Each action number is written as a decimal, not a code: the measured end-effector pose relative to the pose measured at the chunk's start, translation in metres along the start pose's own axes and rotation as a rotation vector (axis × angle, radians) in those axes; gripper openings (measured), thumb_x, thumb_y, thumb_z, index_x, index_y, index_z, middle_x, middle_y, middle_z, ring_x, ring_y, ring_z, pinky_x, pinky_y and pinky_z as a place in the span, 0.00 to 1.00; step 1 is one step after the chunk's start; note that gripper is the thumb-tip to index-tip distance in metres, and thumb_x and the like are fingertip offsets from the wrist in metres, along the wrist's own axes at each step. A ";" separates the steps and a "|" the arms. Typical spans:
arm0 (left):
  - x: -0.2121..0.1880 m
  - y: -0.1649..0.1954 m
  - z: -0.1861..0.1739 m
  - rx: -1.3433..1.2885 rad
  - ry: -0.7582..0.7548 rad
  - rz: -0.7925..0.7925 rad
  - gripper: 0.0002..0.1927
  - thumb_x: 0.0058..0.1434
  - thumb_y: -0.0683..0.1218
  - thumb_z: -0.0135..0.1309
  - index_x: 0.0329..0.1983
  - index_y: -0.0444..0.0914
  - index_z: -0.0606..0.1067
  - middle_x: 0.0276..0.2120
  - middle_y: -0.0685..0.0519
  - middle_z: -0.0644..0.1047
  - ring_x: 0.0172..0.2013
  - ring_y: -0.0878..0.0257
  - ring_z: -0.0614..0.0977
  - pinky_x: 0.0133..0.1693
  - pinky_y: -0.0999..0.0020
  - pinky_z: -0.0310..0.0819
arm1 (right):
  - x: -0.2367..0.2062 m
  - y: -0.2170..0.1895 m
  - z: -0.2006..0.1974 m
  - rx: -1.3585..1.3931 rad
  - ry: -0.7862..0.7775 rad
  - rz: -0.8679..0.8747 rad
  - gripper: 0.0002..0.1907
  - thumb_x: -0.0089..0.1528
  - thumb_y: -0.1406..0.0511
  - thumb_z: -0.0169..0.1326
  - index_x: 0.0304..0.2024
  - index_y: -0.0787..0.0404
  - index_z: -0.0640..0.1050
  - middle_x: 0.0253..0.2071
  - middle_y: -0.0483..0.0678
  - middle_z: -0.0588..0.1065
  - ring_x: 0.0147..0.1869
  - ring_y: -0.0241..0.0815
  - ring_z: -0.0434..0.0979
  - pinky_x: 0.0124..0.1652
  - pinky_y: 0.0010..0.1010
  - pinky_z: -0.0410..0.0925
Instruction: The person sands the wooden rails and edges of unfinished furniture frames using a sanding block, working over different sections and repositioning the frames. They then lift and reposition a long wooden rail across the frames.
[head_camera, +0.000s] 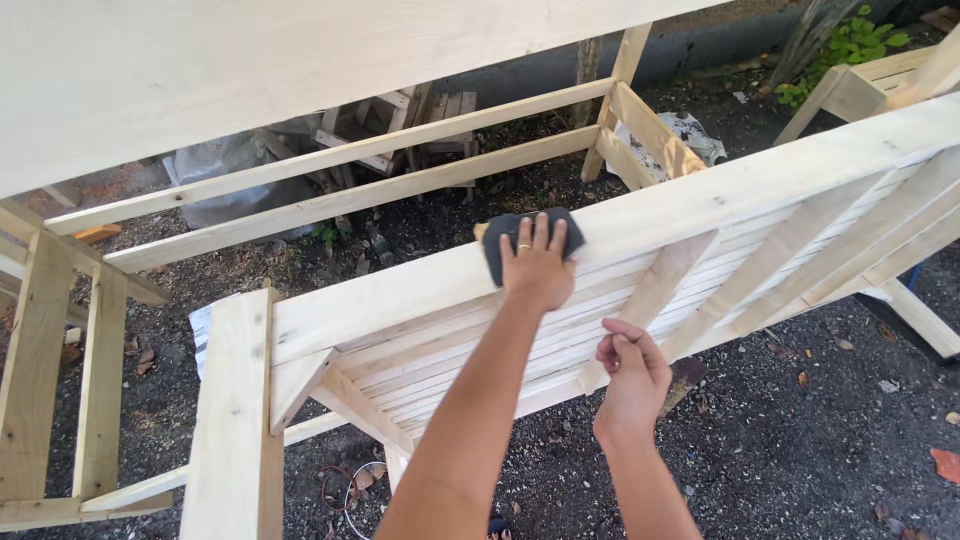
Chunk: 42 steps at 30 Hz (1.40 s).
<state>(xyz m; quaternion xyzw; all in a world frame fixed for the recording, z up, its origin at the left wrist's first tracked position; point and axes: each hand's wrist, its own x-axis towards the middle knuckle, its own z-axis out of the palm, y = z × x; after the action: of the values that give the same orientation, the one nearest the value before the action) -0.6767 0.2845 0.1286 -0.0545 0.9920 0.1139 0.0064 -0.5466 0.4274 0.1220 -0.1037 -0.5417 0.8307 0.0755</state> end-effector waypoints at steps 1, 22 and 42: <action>0.001 0.001 0.003 -0.009 0.010 0.022 0.36 0.70 0.62 0.32 0.80 0.51 0.46 0.79 0.52 0.42 0.77 0.52 0.43 0.71 0.42 0.32 | 0.005 -0.002 0.010 0.009 -0.012 -0.027 0.11 0.66 0.73 0.47 0.42 0.67 0.81 0.30 0.42 0.73 0.35 0.31 0.69 0.39 0.22 0.64; 0.022 -0.057 -0.013 -0.075 0.112 -0.122 0.32 0.70 0.62 0.33 0.70 0.40 0.63 0.62 0.44 0.70 0.66 0.49 0.67 0.70 0.45 0.43 | 0.137 0.008 0.092 -0.830 -0.340 -0.766 0.14 0.65 0.72 0.49 0.51 0.61 0.80 0.54 0.52 0.77 0.59 0.52 0.71 0.61 0.43 0.60; 0.023 -0.068 -0.026 -0.157 0.107 -0.226 0.32 0.70 0.60 0.29 0.76 0.50 0.57 0.76 0.53 0.54 0.75 0.54 0.48 0.71 0.43 0.32 | 0.197 0.031 0.137 -0.413 -0.648 -0.382 0.15 0.71 0.63 0.45 0.54 0.63 0.78 0.54 0.48 0.77 0.62 0.44 0.75 0.62 0.34 0.65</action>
<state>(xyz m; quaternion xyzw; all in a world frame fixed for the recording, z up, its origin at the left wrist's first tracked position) -0.6921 0.2103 0.1383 -0.1724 0.9664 0.1867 -0.0381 -0.7723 0.3406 0.1299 0.2519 -0.7018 0.6656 0.0318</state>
